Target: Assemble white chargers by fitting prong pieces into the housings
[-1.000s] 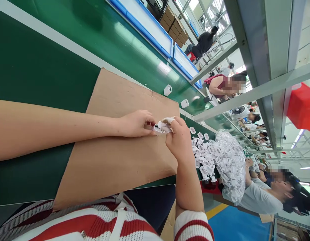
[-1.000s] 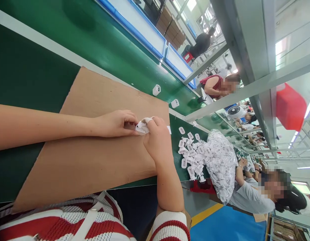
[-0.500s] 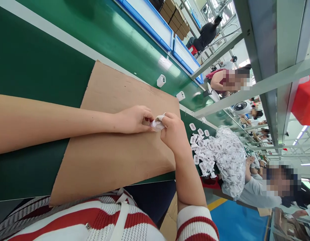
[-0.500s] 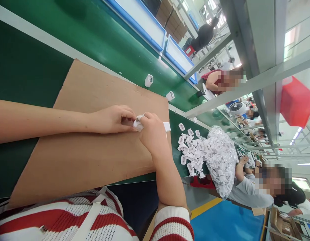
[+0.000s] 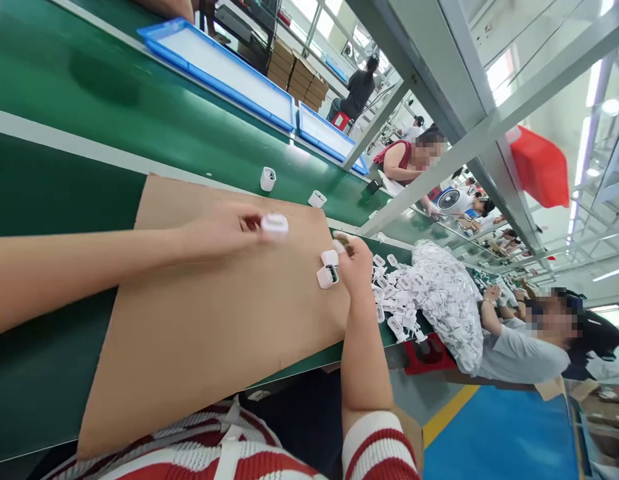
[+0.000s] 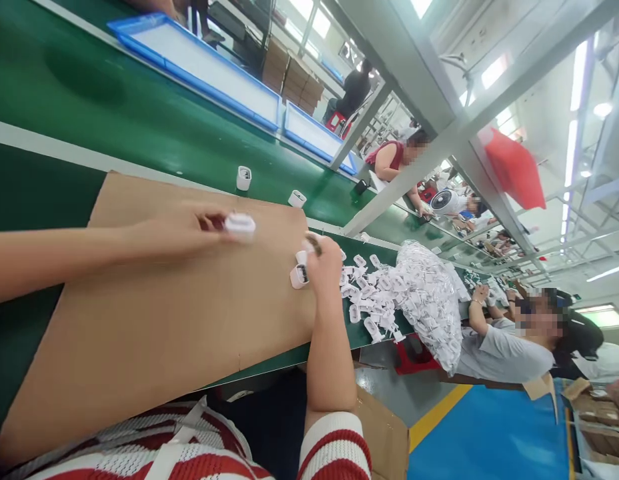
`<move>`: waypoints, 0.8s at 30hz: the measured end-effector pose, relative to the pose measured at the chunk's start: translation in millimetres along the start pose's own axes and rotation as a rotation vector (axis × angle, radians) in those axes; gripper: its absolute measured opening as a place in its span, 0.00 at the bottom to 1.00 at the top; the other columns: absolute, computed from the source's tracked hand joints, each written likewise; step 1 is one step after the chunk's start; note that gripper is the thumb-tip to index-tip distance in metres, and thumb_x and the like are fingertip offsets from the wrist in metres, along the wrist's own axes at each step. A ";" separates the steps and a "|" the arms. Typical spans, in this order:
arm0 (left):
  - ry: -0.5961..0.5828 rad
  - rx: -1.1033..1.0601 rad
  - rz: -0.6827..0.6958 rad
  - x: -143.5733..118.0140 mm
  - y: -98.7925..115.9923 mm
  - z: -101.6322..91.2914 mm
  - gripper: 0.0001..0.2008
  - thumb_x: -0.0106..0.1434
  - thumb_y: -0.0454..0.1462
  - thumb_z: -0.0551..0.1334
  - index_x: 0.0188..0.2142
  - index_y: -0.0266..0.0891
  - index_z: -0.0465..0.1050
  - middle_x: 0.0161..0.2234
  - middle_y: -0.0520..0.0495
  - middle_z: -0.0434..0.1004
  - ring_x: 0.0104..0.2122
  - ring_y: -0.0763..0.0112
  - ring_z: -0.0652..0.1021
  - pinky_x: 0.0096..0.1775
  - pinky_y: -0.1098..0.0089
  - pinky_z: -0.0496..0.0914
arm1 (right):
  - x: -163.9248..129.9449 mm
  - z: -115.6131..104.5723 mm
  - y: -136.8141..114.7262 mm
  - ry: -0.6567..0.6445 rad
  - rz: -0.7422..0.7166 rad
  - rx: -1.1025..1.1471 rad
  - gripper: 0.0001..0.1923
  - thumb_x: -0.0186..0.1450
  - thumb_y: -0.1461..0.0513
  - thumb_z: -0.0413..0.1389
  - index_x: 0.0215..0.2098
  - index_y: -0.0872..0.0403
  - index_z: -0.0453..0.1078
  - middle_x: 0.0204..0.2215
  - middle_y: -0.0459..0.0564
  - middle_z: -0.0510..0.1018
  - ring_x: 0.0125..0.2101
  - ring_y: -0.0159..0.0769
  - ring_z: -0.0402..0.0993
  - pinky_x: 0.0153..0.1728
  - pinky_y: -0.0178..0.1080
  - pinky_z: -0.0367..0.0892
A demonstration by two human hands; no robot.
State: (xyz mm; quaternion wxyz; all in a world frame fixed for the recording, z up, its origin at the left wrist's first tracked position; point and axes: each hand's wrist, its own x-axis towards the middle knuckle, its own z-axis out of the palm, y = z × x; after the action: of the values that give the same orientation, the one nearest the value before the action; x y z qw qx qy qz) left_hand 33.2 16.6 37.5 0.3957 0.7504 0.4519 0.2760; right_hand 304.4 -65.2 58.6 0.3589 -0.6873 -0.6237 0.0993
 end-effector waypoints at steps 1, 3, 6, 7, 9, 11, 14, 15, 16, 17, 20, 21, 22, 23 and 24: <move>0.086 0.047 -0.047 10.2 -3.6 -14.2 0.29 0.56 0.56 0.67 0.49 0.40 0.79 0.40 0.50 0.82 0.35 0.67 0.74 0.37 0.70 0.67 | 2.6 -6.4 11.7 0.039 0.095 -0.048 0.15 0.67 0.62 0.55 0.49 0.51 0.80 0.48 0.51 0.84 0.48 0.40 0.78 0.54 0.42 0.69; 0.289 0.198 -0.141 33.6 -18.5 -44.5 0.26 0.59 0.53 0.67 0.49 0.37 0.78 0.44 0.48 0.81 0.38 0.67 0.73 0.41 0.70 0.67 | 5.8 -16.6 31.9 -0.004 0.250 -0.112 0.12 0.66 0.62 0.56 0.44 0.53 0.80 0.45 0.52 0.85 0.45 0.40 0.79 0.54 0.42 0.70; 0.453 0.327 -0.322 66.3 -51.2 -86.0 0.25 0.63 0.50 0.65 0.52 0.34 0.76 0.50 0.46 0.79 0.42 0.67 0.70 0.50 0.68 0.68 | 10.1 -24.3 51.0 -0.059 0.341 -0.180 0.16 0.67 0.58 0.57 0.50 0.54 0.79 0.49 0.53 0.84 0.47 0.41 0.79 0.52 0.41 0.70; 0.466 0.343 -0.382 74.1 -60.7 -96.9 0.25 0.63 0.49 0.65 0.52 0.34 0.75 0.51 0.46 0.78 0.43 0.67 0.70 0.52 0.66 0.67 | 12.4 -25.2 55.0 -0.027 0.363 -0.243 0.20 0.68 0.57 0.56 0.55 0.54 0.76 0.53 0.55 0.81 0.52 0.43 0.77 0.54 0.43 0.69; 0.443 0.347 -0.482 82.9 -71.5 -111.8 0.25 0.64 0.49 0.65 0.52 0.34 0.74 0.54 0.46 0.76 0.47 0.64 0.69 0.58 0.60 0.65 | 18.0 -25.0 60.9 0.044 0.424 -0.392 0.25 0.70 0.59 0.54 0.64 0.54 0.70 0.63 0.59 0.73 0.63 0.49 0.68 0.62 0.48 0.62; 0.461 0.339 -0.561 84.2 -69.6 -115.0 0.27 0.63 0.49 0.66 0.53 0.31 0.72 0.58 0.41 0.71 0.55 0.56 0.67 0.61 0.53 0.62 | 23.6 -22.8 65.4 0.068 0.464 -0.477 0.27 0.69 0.64 0.52 0.65 0.55 0.69 0.67 0.62 0.68 0.67 0.55 0.61 0.67 0.56 0.52; 0.732 0.365 -0.425 82.6 -51.5 -98.5 0.40 0.59 0.46 0.70 0.63 0.23 0.60 0.68 0.31 0.55 0.66 0.45 0.54 0.66 0.44 0.52 | 28.2 -18.9 69.2 0.047 0.459 -0.476 0.25 0.63 0.70 0.53 0.57 0.55 0.75 0.61 0.61 0.73 0.64 0.55 0.65 0.66 0.58 0.51; 0.801 0.389 -0.302 83.8 -45.1 -89.8 0.44 0.59 0.44 0.70 0.66 0.23 0.55 0.70 0.31 0.50 0.67 0.45 0.52 0.67 0.44 0.50 | 28.5 -18.2 69.4 0.053 0.453 -0.469 0.24 0.62 0.71 0.53 0.55 0.55 0.76 0.58 0.61 0.75 0.62 0.54 0.67 0.65 0.57 0.53; 0.802 0.418 -0.174 86.7 -39.9 -81.0 0.46 0.60 0.42 0.70 0.69 0.24 0.50 0.72 0.32 0.46 0.68 0.46 0.50 0.67 0.44 0.49 | 28.3 -18.1 68.9 0.069 0.448 -0.459 0.23 0.62 0.72 0.53 0.53 0.55 0.77 0.56 0.60 0.77 0.60 0.53 0.69 0.64 0.55 0.55; 0.722 0.451 -0.072 91.2 -36.2 -72.9 0.46 0.61 0.41 0.69 0.70 0.27 0.48 0.73 0.34 0.43 0.68 0.46 0.50 0.68 0.45 0.48 | 27.8 -18.2 67.8 0.094 0.443 -0.450 0.22 0.62 0.72 0.52 0.51 0.55 0.77 0.54 0.61 0.77 0.59 0.53 0.69 0.62 0.54 0.57; 0.258 0.544 -0.013 110.2 -34.4 -57.9 0.40 0.65 0.37 0.64 0.72 0.30 0.50 0.74 0.37 0.45 0.68 0.49 0.54 0.68 0.50 0.53 | 25.2 -18.5 62.6 0.193 0.405 -0.430 0.18 0.62 0.69 0.54 0.51 0.56 0.73 0.57 0.61 0.74 0.58 0.48 0.70 0.61 0.50 0.62; 0.140 0.559 -0.029 115.8 -35.3 -56.3 0.37 0.66 0.35 0.62 0.71 0.29 0.52 0.72 0.36 0.49 0.66 0.52 0.57 0.67 0.53 0.56 | 24.2 -17.6 60.6 0.235 0.374 -0.362 0.18 0.62 0.68 0.55 0.50 0.56 0.71 0.57 0.61 0.74 0.57 0.45 0.72 0.59 0.47 0.65; 0.072 0.567 -0.046 119.6 -35.9 -56.1 0.34 0.66 0.33 0.60 0.70 0.27 0.55 0.71 0.34 0.53 0.64 0.54 0.61 0.65 0.55 0.59 | 23.2 -16.0 58.5 0.273 0.338 -0.234 0.17 0.62 0.67 0.56 0.50 0.55 0.69 0.56 0.60 0.75 0.54 0.42 0.74 0.55 0.43 0.68; 0.050 0.571 -0.056 121.0 -35.5 -56.6 0.32 0.66 0.32 0.59 0.68 0.26 0.58 0.68 0.32 0.57 0.62 0.55 0.64 0.64 0.56 0.61 | 22.2 -13.7 56.5 0.300 0.303 -0.054 0.18 0.61 0.65 0.57 0.49 0.54 0.67 0.53 0.58 0.77 0.50 0.39 0.77 0.51 0.41 0.71; 0.055 0.575 -0.057 119.3 -33.9 -57.3 0.29 0.66 0.33 0.59 0.66 0.25 0.62 0.65 0.32 0.61 0.60 0.55 0.67 0.62 0.56 0.63 | 21.2 -10.8 54.2 0.309 0.267 0.157 0.18 0.59 0.64 0.59 0.48 0.53 0.65 0.49 0.55 0.79 0.45 0.38 0.79 0.47 0.39 0.73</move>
State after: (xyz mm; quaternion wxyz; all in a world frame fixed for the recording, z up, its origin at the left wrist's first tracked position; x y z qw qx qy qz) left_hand 25.8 152.8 46.3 0.1618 0.8110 0.5429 0.1458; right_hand 357.6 -47.5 39.6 0.4863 -0.7408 -0.4550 0.0877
